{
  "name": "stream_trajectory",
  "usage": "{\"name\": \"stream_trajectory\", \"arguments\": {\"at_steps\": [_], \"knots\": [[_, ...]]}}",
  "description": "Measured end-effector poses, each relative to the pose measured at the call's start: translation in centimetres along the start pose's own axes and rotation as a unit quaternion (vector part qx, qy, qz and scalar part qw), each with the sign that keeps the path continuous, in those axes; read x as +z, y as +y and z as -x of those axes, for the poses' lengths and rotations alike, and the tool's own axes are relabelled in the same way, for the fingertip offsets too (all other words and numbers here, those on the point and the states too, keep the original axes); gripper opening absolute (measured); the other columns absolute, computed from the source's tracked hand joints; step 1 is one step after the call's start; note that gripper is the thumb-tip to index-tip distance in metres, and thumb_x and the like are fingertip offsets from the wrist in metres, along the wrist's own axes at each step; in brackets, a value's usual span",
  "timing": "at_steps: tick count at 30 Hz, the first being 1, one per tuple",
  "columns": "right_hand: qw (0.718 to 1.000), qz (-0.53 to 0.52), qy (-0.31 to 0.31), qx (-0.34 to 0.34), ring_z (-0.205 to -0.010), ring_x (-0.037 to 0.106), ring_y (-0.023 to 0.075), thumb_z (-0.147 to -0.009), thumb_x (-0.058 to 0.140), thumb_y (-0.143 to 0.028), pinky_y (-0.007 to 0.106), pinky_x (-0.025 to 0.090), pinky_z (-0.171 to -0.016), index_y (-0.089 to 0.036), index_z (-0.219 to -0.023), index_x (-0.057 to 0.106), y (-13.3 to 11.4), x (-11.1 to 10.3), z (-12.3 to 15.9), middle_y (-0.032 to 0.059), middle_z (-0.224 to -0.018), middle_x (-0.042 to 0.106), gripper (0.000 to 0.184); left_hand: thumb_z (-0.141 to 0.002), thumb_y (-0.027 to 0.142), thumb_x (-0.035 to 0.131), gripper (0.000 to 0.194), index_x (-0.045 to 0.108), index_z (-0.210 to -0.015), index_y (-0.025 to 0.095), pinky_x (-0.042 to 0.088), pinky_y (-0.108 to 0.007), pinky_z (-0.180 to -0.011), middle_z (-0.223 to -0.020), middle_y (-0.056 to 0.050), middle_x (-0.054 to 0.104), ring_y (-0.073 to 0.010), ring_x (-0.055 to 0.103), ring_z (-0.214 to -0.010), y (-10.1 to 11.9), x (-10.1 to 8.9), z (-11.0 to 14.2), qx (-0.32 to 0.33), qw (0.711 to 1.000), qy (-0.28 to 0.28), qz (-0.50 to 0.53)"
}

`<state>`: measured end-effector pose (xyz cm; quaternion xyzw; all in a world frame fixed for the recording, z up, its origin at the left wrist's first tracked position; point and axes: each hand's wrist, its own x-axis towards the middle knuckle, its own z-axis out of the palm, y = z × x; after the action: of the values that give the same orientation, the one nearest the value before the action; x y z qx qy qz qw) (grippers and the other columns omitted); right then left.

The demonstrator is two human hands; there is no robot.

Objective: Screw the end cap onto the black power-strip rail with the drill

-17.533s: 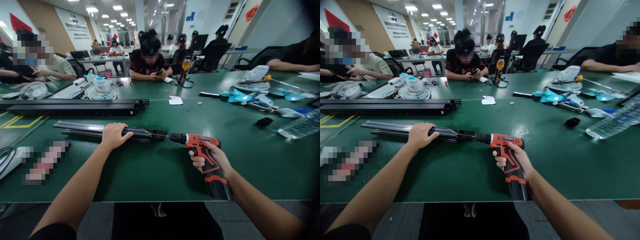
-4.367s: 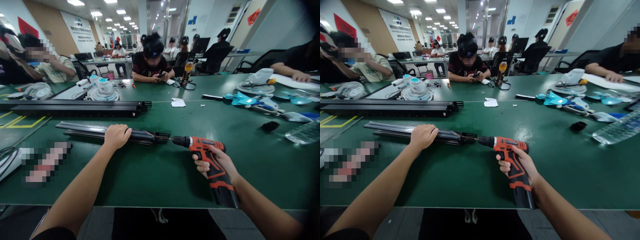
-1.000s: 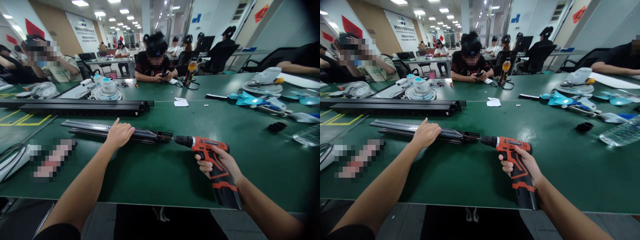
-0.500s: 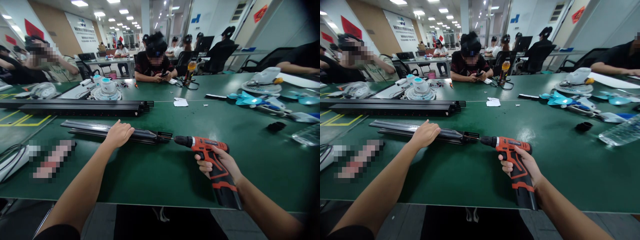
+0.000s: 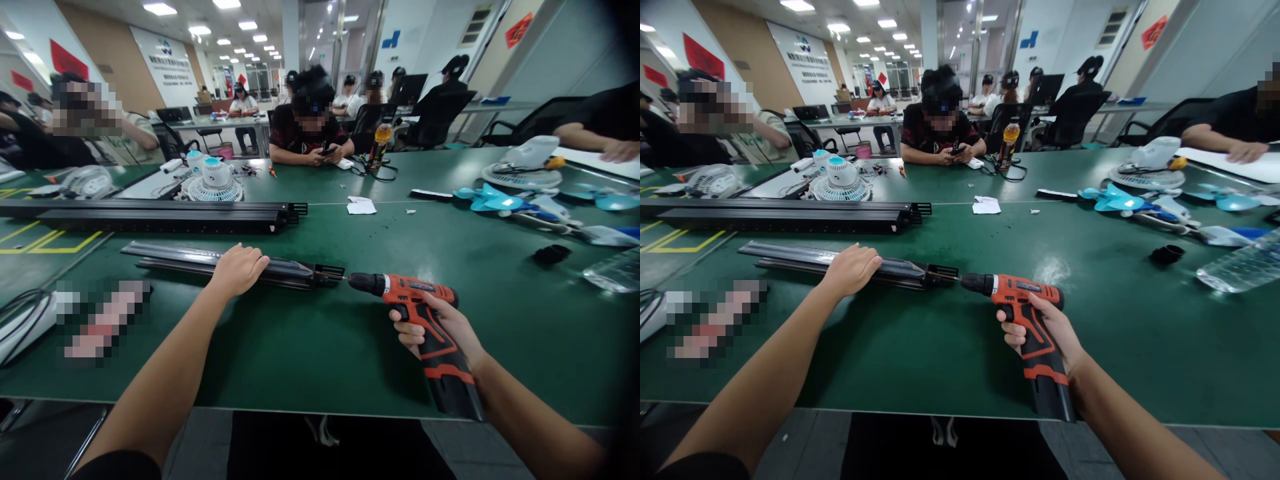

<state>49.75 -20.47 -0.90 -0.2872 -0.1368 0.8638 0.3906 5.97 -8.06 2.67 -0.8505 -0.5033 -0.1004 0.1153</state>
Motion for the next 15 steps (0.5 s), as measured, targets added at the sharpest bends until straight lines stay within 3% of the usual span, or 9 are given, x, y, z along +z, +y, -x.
{"name": "stream_trajectory", "arguments": {"at_steps": [15], "knots": [[1.0, -0.017, -0.012, 0.019, -0.057, 0.045, 0.0131, -0.088, 0.071, -0.051, 0.023, 0.05, -0.054, -0.011, -0.099, 0.071, -0.09, -0.32, -0.07, 0.0042, -0.066, 0.056, 0.042, -0.109, 0.047, 0.018, 0.056, 0.06, -0.083, 0.022, 0.043, -0.04, -0.079, -0.081, -0.008, 0.068, -0.0252, 0.062, -0.078, 0.17, -0.12, -0.02, -0.024, 0.999, -0.003, -0.036]]}}
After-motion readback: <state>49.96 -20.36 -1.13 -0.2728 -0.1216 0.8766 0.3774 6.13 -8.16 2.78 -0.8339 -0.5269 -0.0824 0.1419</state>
